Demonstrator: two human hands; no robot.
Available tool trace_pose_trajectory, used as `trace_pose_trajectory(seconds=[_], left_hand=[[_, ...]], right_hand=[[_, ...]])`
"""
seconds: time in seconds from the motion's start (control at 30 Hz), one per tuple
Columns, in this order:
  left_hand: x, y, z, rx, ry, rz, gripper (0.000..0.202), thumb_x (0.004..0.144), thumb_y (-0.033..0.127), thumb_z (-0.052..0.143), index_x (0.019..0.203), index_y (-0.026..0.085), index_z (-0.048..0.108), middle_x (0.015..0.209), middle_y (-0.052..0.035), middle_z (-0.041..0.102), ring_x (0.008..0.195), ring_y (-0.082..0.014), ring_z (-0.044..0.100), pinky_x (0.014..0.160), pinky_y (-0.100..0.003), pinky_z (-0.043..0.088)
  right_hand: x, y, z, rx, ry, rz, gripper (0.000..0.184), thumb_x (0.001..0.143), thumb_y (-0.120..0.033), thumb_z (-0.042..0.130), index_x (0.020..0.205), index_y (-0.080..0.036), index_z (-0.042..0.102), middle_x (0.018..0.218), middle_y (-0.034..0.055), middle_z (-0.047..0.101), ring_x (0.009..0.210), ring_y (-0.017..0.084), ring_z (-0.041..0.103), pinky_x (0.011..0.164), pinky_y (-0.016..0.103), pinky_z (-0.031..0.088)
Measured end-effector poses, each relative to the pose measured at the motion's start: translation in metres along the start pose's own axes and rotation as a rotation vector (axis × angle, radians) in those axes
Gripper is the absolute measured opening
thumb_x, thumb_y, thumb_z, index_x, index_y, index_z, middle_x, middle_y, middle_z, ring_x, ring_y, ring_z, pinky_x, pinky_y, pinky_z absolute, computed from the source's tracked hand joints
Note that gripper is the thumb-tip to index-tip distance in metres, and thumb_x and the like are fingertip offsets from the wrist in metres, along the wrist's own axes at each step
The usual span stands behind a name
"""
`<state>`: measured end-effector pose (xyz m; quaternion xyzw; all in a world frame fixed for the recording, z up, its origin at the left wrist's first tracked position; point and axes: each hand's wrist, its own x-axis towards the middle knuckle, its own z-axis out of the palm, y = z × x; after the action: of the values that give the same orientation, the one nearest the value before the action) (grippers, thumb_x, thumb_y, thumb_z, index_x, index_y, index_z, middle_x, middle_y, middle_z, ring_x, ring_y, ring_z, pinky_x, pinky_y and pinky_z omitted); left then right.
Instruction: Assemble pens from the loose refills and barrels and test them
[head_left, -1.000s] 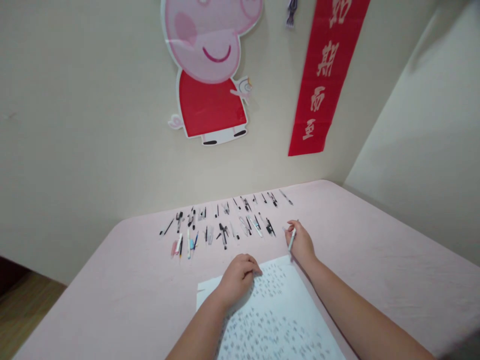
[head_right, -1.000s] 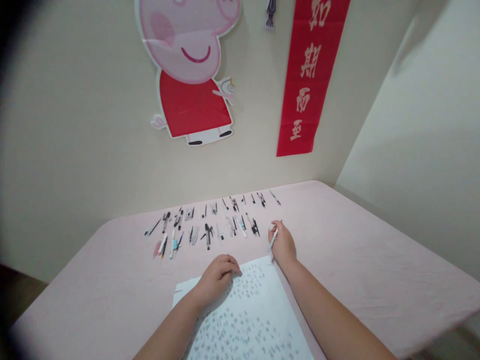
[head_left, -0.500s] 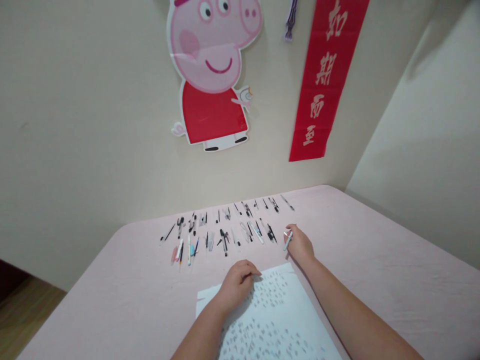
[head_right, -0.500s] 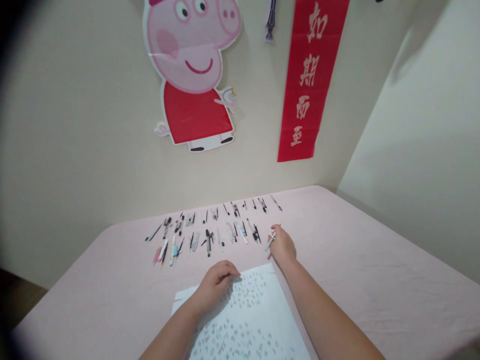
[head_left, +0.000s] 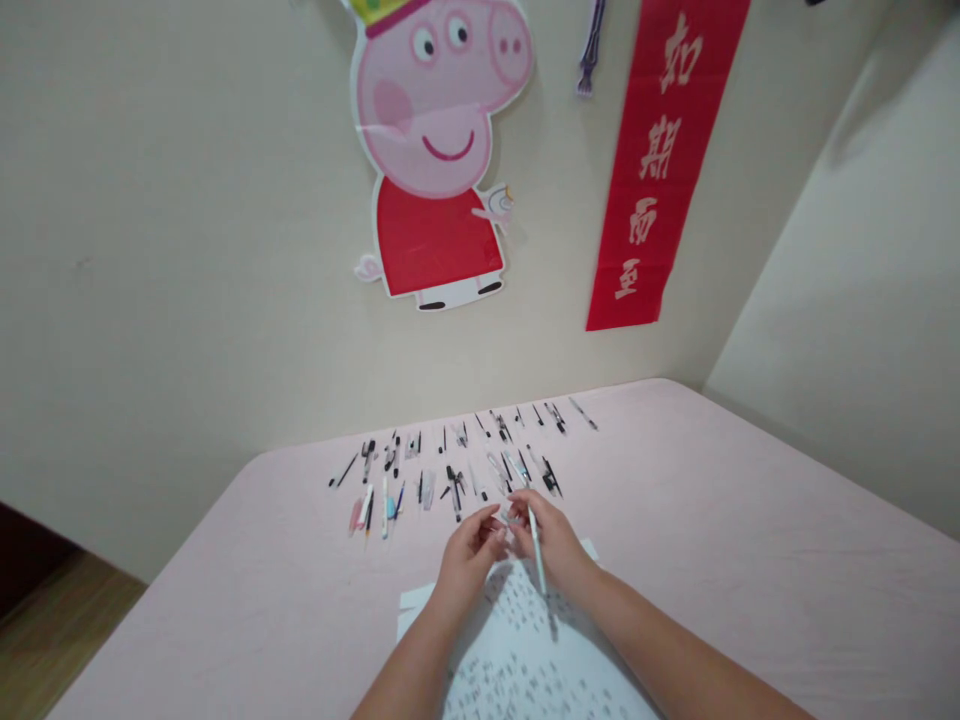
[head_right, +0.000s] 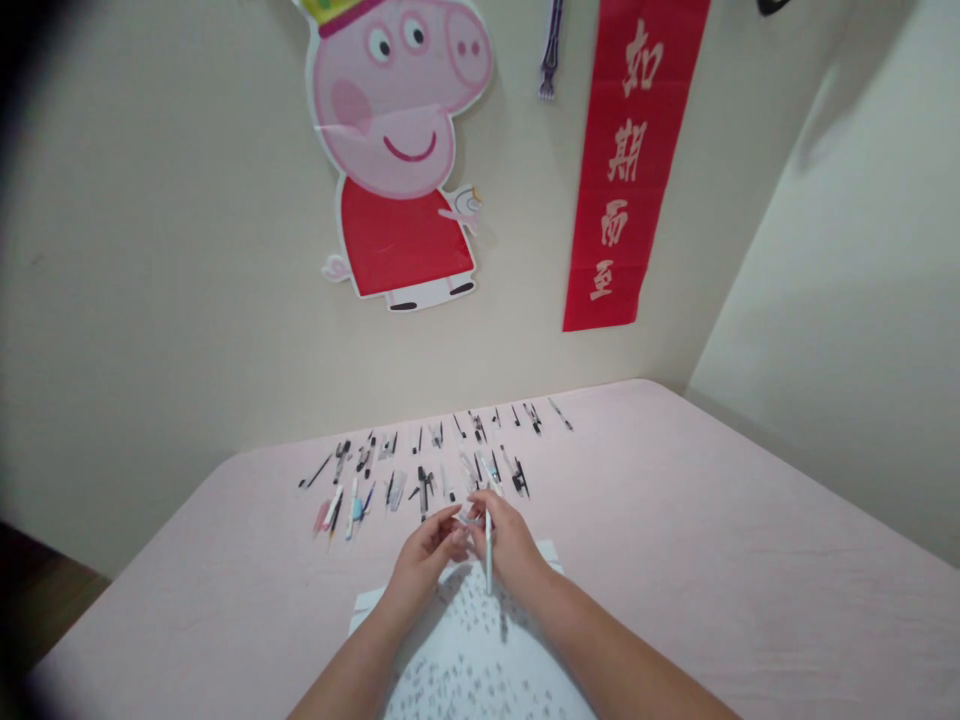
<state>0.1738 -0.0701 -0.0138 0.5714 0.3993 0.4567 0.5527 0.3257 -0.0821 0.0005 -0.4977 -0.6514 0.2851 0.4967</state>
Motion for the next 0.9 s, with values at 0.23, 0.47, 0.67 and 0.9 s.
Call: trace_pose_trajectory(seconds=[0.23,0.47,0.67,0.9], left_hand=[[0.000,0.007,-0.005,0.126,0.071,0.062,0.027,0.076,0.039,0.064,0.089,0.018,0.074,0.095,-0.0112,0.071,0.090,-0.0221,0.064,0.082,-0.036,0.049],[-0.001,-0.004,-0.005,0.201,0.143,0.037,0.026,0.078,0.032,0.058,0.094,0.015,0.070,0.084,-0.0092,0.071,0.072,-0.0186,0.065,0.064,-0.030,0.052],[0.000,0.004,-0.006,0.437,0.111,0.237,0.022,0.073,0.014,0.054,0.086,0.020,0.071,0.087,-0.0059,0.068,0.084,-0.0189,0.062,0.076,-0.033,0.049],[-0.001,0.007,-0.006,0.480,0.099,0.259,0.026,0.072,0.011,0.052,0.088,0.020,0.071,0.085,-0.0057,0.066,0.082,-0.0189,0.061,0.074,-0.032,0.049]], right_hand=[[-0.007,-0.011,0.009,0.037,-0.087,-0.024,0.020,0.077,-0.016,0.053,0.097,-0.019,0.055,0.087,0.0036,0.061,0.076,0.017,0.057,0.073,0.030,0.047],[-0.012,-0.015,-0.001,0.152,0.015,0.086,0.030,0.088,-0.041,0.045,0.105,-0.022,0.062,0.106,0.0091,0.059,0.098,0.022,0.056,0.079,0.032,0.050],[-0.014,-0.012,-0.003,0.317,-0.025,0.179,0.031,0.085,-0.048,0.049,0.095,-0.020,0.060,0.088,0.0043,0.056,0.075,0.016,0.056,0.055,0.024,0.050],[-0.009,-0.009,-0.003,0.239,-0.038,0.110,0.011,0.082,-0.032,0.052,0.087,-0.022,0.053,0.066,-0.0041,0.046,0.057,0.011,0.045,0.052,0.021,0.038]])
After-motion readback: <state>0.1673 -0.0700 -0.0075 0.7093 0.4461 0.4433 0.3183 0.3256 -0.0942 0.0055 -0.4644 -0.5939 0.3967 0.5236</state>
